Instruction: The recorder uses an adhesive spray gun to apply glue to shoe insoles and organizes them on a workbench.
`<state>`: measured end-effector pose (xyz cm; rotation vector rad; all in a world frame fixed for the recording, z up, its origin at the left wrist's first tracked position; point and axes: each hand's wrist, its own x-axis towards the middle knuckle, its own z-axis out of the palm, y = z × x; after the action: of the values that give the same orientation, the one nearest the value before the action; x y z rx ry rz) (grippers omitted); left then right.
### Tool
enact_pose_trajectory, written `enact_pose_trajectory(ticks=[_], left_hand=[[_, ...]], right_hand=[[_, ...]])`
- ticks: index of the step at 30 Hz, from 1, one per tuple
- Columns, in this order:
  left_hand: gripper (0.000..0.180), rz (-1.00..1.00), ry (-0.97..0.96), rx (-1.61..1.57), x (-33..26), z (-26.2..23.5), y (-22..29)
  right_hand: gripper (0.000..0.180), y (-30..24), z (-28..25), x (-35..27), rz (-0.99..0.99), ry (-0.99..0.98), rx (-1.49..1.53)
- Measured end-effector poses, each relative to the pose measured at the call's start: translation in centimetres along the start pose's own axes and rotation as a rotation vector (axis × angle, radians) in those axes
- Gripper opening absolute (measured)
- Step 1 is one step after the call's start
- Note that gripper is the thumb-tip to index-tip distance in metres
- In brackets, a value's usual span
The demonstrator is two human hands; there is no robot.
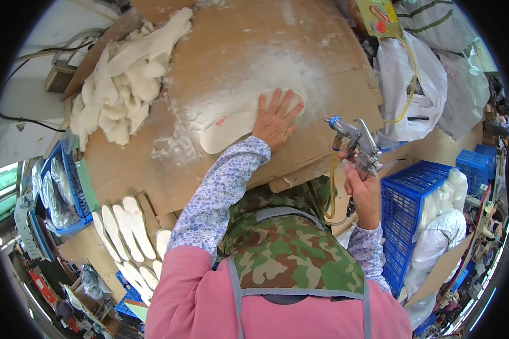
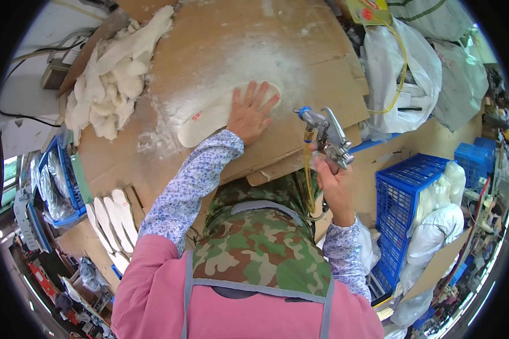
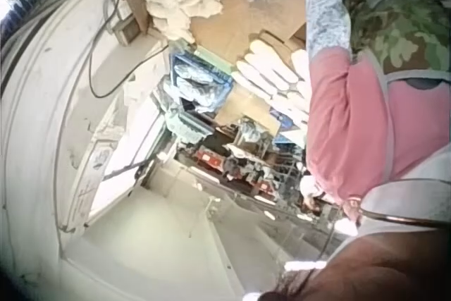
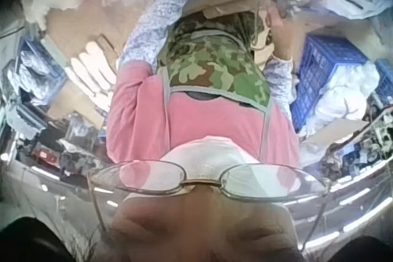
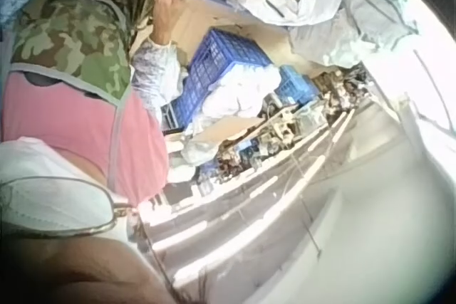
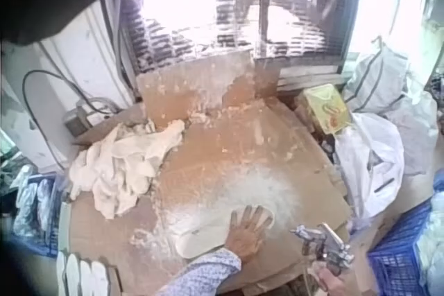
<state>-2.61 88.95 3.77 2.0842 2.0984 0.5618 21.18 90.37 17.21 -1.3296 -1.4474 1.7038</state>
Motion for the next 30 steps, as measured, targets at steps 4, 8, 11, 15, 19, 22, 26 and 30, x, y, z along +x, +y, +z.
enact_pose_trajectory(ticks=[4, 8, 11, 15, 19, 22, 26, 30], left_hand=[[0.063, 0.009, -0.07, -0.012, -0.3, 0.9, -0.2], [0.056, 0.025, -0.007, -0.134, -0.2, -0.2, -0.3], [0.051, -0.036, -0.013, -0.086, -1.2, -1.6, -0.2], [0.05, -0.074, 0.01, -0.084, -2.4, -1.0, -0.6], [0.054, -0.068, 0.018, -0.106, -2.9, -0.3, -1.0], [0.056, -0.066, 0.034, -0.12, -3.1, 0.0, -1.2], [0.055, -0.06, 0.022, -0.124, -3.1, 0.0, -1.3], [0.055, -0.055, 0.042, -0.128, -3.3, -0.2, -1.3]], right_hand=[[0.027, 0.0, 0.2, 0.0, -0.002, -0.003, 0.01], [0.026, 0.3, 1.6, 1.3, 0.022, -0.012, 0.001], [0.025, 0.6, 2.1, 2.3, 0.026, -0.047, -0.066], [0.024, 1.7, 3.4, 2.9, -0.117, -0.081, -0.207], [0.024, 1.3, 4.7, 2.9, -0.225, -0.048, -0.23], [0.022, 0.9, 4.8, 2.8, -0.205, -0.066, -0.351], [0.018, 1.3, 4.5, 2.7, -0.231, -0.028, -0.42], [0.016, 1.2, 4.6, 2.6, -0.216, 0.021, -0.419]])
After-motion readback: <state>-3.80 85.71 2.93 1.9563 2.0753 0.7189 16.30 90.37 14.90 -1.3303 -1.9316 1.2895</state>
